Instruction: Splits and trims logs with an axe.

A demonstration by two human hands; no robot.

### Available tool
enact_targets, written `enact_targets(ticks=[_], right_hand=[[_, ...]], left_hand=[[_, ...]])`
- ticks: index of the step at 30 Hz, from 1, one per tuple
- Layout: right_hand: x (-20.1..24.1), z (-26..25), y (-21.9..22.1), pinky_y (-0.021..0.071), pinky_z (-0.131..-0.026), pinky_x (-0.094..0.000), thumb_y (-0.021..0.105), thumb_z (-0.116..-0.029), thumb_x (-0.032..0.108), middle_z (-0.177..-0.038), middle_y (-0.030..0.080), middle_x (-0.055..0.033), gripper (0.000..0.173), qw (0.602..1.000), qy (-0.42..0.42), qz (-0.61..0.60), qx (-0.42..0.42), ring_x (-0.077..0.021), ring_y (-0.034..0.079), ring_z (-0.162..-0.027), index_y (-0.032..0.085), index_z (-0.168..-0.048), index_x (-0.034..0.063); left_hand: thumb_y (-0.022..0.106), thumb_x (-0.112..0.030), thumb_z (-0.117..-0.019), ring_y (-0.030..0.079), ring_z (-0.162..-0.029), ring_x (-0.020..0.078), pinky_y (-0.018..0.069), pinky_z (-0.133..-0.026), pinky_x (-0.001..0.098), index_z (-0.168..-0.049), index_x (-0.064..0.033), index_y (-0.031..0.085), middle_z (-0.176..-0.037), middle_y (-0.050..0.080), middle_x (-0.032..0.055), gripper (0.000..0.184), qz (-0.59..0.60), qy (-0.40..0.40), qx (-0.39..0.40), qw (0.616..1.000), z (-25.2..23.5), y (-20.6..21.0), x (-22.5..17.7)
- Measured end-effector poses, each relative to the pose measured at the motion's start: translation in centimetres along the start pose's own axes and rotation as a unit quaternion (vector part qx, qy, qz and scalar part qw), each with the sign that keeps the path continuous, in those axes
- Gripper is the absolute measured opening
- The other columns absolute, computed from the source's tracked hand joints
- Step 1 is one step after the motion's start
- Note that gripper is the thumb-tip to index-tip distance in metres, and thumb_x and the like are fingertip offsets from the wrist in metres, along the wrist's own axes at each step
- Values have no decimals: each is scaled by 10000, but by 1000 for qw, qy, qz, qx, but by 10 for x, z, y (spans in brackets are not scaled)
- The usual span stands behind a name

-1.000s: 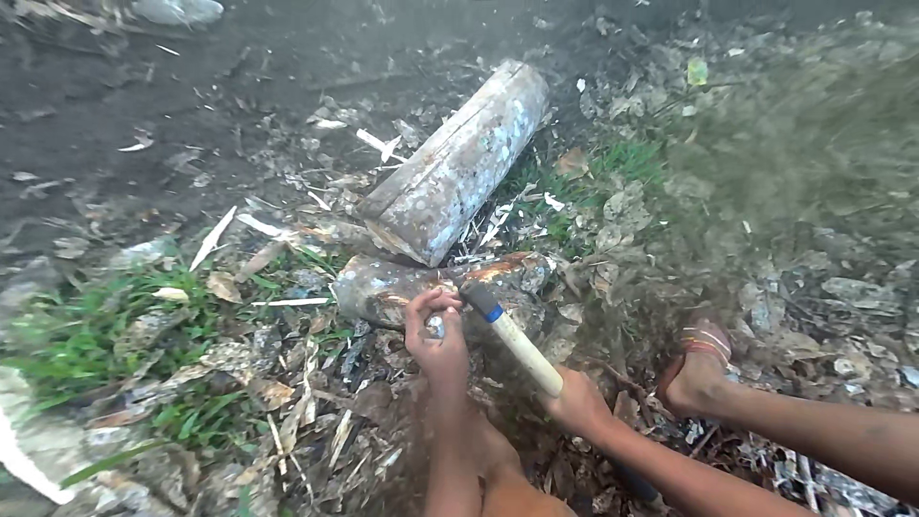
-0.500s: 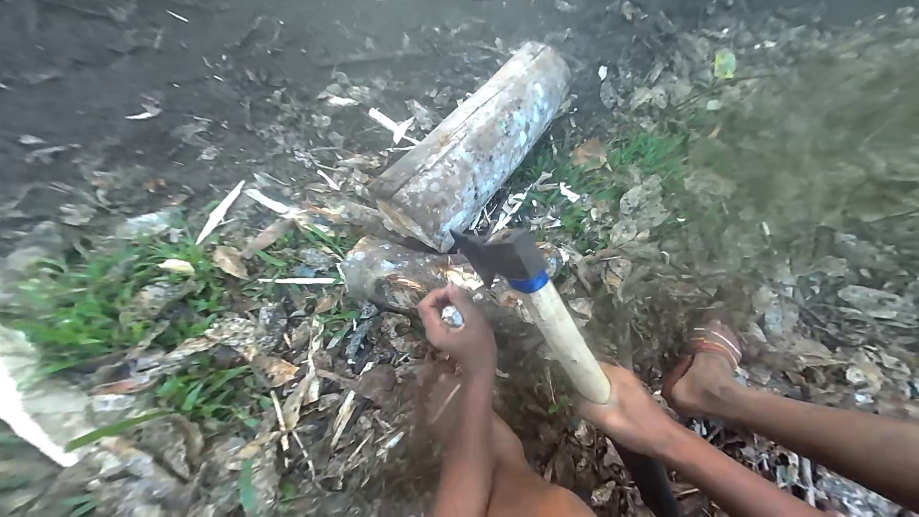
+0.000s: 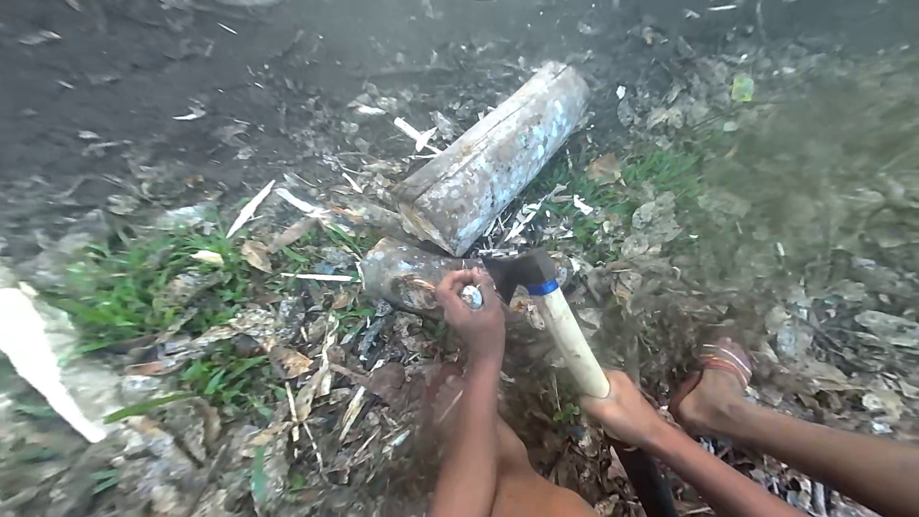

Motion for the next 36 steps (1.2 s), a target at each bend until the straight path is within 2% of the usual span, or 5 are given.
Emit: enact_targets(ticks=[7,18,24,31,36], right_hand=[[63,24,-30,510,-520,-247,707,-710,277,-648,606,107,165,995,-83,-20,-44,3,586,-555,653,-831,179],[52,-2,-12,534,-666,-479,720,-776,337,-781,647,-35,297,990,-2,132,43,-198,651,-728,682,-978,122],[93,42,-47,509,-588,-293,705,-724,317,-724,620,77,278,992,-87,81,-45,-27,599,-642,683,-951,160],[21,0,-1,522,-643,-487,728,-803,319,-747,625,-52,260,993,52,98,42,-213,629,-682,662,-913,92],[21,-5,-20,520,-556,-430,718,-758,305,-665,608,-26,220,998,48,23,29,-173,606,-572,647,-839,114]], left_hand=[[658,-107,-989,664,-854,98,597,-788,314,-1250,-72,442,-992,633,19,341,36,-31,-31,998,-12,-12,16],[580,-116,-1013,653,-741,123,600,-707,328,-1137,-32,480,-891,612,44,180,-11,-58,-58,997,-40,-27,32],[627,-145,-1001,635,-820,89,584,-767,292,-1116,-36,504,-997,592,44,202,6,-45,-26,999,-20,-11,18],[630,-91,-969,635,-848,81,570,-782,260,-1071,-13,529,-957,614,58,163,-21,6,0,1000,-10,-2,4],[648,-110,-963,634,-848,73,566,-778,255,-1073,-8,529,-962,618,53,191,-8,7,-7,1000,-11,-1,7]])
Point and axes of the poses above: each hand's wrist, its own z-axis away from the middle knuckle, its own y-axis out of the palm, x = y × z, the point moved 10 cm from there along -z, towards the middle knuckle
